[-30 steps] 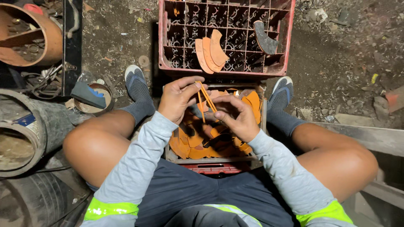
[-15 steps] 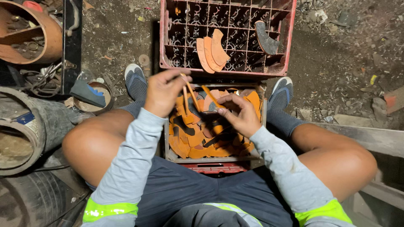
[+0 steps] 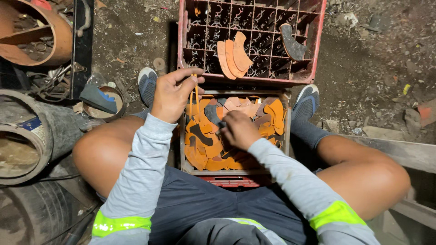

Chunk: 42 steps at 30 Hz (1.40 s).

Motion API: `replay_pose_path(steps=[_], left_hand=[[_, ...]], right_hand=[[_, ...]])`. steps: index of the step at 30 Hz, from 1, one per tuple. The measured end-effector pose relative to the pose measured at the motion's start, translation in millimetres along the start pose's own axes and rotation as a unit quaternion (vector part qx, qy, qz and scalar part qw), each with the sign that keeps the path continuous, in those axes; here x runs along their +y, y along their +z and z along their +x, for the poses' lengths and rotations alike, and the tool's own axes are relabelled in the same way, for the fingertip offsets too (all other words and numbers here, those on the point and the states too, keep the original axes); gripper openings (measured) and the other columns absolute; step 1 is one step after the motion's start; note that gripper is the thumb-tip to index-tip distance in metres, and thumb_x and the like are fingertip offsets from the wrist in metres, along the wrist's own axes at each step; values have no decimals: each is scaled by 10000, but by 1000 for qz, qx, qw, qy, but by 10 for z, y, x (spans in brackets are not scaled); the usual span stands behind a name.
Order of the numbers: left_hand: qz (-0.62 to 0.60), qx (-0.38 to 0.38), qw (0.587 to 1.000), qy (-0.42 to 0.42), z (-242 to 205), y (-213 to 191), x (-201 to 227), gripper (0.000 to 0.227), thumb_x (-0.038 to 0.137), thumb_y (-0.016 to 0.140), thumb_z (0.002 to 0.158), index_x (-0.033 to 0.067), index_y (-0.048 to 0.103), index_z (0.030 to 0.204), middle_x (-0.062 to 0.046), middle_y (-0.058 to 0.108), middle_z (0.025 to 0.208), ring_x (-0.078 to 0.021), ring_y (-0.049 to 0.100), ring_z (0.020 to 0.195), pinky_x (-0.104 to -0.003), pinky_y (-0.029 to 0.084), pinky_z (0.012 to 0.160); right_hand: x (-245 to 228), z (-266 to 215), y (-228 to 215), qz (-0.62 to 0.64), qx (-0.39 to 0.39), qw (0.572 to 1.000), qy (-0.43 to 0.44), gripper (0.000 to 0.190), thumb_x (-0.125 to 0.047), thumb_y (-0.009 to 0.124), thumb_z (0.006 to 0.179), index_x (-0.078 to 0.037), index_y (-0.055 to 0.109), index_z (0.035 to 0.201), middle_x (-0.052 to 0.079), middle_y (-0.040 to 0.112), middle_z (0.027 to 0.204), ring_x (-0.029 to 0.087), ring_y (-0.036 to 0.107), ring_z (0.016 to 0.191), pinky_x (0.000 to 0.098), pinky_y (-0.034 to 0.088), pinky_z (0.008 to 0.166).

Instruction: The person sits on the floor and sorts orange and white shoe sole pieces from a lower crate into a red crate above. They pick up pieces one by one, inspect them, and place them into the red crate.

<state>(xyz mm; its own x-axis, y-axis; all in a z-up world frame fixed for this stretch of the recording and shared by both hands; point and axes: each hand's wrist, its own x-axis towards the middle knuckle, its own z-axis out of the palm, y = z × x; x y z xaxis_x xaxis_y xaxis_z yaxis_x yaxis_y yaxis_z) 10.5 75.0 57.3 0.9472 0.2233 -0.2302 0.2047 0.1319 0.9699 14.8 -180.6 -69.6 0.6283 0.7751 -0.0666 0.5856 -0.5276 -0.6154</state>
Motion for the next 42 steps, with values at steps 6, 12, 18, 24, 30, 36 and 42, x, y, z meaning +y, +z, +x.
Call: replay_pose_path(steps=[6,12,18,24,30,36,42], left_hand=[[-14,-12,1000,-4,34,3,-92,273,77,625,1000,-41,685,1239,-152,752,1078,-132,703,806,-255,591,715],[-16,-16,998,51,-21,-95,-38,249,51,612,1016,-73,671,1224,-147,728,1122,-153,718,969,-260,609,811],[-12,-17,998,56,-65,-27,39,226,26,605,1010,-69,674,1203,-119,712,1148,-175,726,1056,-272,627,835],[-18,-35,998,52,-73,-31,76,233,21,598,1012,-61,670,1218,-106,700,1166,-172,711,1072,-270,622,838],[-2,-41,999,16,-97,-43,78,249,42,606,1007,-41,675,1231,-114,713,1114,-122,688,873,-251,605,786],[7,-59,998,24,-44,-44,-46,244,37,601,1012,-42,670,1232,-121,705,1108,-119,689,882,-244,596,788],[12,-108,993,-42,-36,239,-355,230,20,617,990,-51,683,1199,-137,731,1051,-173,715,905,-298,605,801]], right_hand=[[-273,308,464,-63,5,991,-122,450,-220,705,828,-67,664,1249,213,575,1355,409,504,1262,541,380,1045],[-41,403,371,-158,-58,985,36,442,-283,737,819,-91,670,1211,172,600,1246,373,480,1258,565,305,1132],[53,748,672,-132,7,991,33,438,-151,642,833,-102,665,1267,168,635,1222,356,567,1169,488,464,983],[66,1014,972,-169,-49,980,91,417,-85,544,903,-87,638,1310,177,660,1095,340,631,1021,484,494,853],[27,738,633,-194,-4,981,-15,334,-90,600,882,-90,674,1207,151,648,1099,341,616,1031,448,449,877],[7,429,-88,6,-12,1000,4,338,-162,691,883,-54,661,1202,190,668,1084,403,622,1032,464,490,890],[-173,-59,-1089,172,-34,984,-2,171,-102,668,962,-36,656,1120,126,695,1019,300,657,984,392,519,884]])
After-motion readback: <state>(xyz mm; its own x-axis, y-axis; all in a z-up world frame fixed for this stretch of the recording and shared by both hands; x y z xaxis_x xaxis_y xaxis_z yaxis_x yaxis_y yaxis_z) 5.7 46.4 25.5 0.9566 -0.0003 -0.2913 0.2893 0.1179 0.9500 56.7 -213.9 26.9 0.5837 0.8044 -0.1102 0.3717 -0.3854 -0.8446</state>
